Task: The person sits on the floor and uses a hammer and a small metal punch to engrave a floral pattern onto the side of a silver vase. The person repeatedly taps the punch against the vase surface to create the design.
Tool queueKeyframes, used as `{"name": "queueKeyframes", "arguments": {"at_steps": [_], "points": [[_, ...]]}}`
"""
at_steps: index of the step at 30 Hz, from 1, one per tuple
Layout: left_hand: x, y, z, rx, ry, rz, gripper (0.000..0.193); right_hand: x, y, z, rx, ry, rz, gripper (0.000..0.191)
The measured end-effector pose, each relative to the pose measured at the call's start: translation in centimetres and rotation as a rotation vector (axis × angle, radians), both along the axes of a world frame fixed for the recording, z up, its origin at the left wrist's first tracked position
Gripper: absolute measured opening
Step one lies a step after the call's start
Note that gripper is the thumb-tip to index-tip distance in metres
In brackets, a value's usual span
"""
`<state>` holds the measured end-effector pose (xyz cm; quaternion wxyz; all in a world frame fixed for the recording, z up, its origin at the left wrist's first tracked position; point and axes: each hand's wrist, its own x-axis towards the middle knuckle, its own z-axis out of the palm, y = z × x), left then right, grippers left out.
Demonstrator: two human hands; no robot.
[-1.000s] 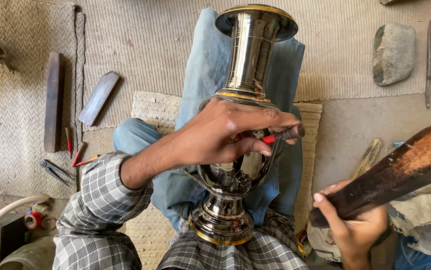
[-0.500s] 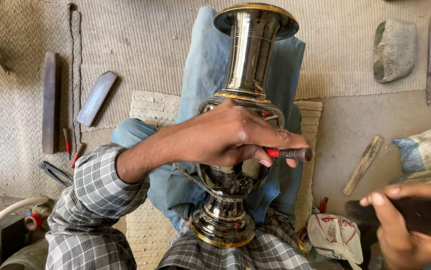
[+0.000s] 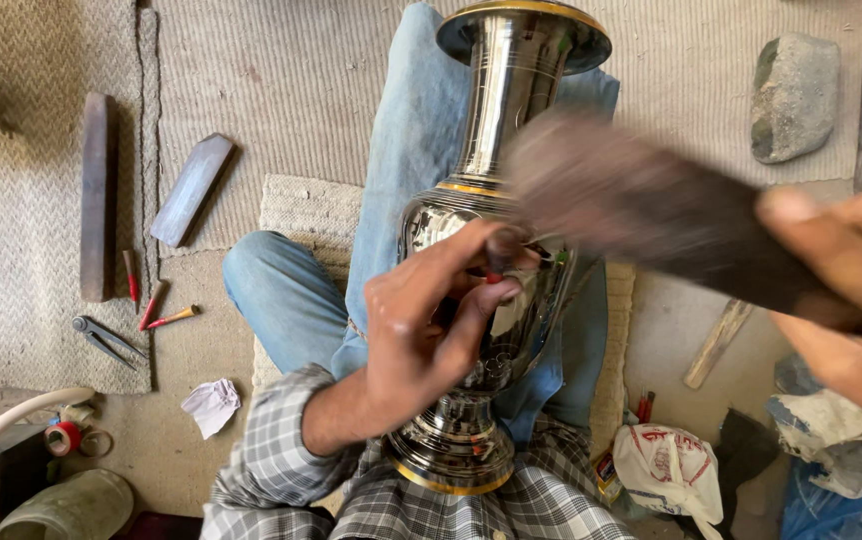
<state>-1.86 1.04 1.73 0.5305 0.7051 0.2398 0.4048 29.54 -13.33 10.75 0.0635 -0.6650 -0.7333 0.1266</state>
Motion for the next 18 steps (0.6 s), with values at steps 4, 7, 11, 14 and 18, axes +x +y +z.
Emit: {"name": "queueKeyframes", "arguments": {"at_steps": [4,7,11,14,18], "points": [[0.3,-1.7,-0.6,-0.140,-0.088,0.129,0.040,-0.9,3.3,0.8,0.006,0.039,0.017,0.070],[0.6,-2.6,-1.3,-0.293,-0.168,0.189,0.042,-1.4,4.6,1.7,-0.016,-0.024,0.107,0.073],[0.9,-2.8,-1.8,-0.311,-0.204,0.225,0.046,-0.7,6.7,2.8,-0.048,-0.279,0.269,0.072],[1.2,-2.6,-1.4,-0.267,-0.261,0.230,0.044,-0.1,7.4,3.1,-0.030,-0.209,0.184,0.070],[0.9,-1.2,-0.4,-0.178,-0.101,0.151,0.037,-0.1,4.9,1.9,-0.100,-0.142,0.076,0.068]]}}
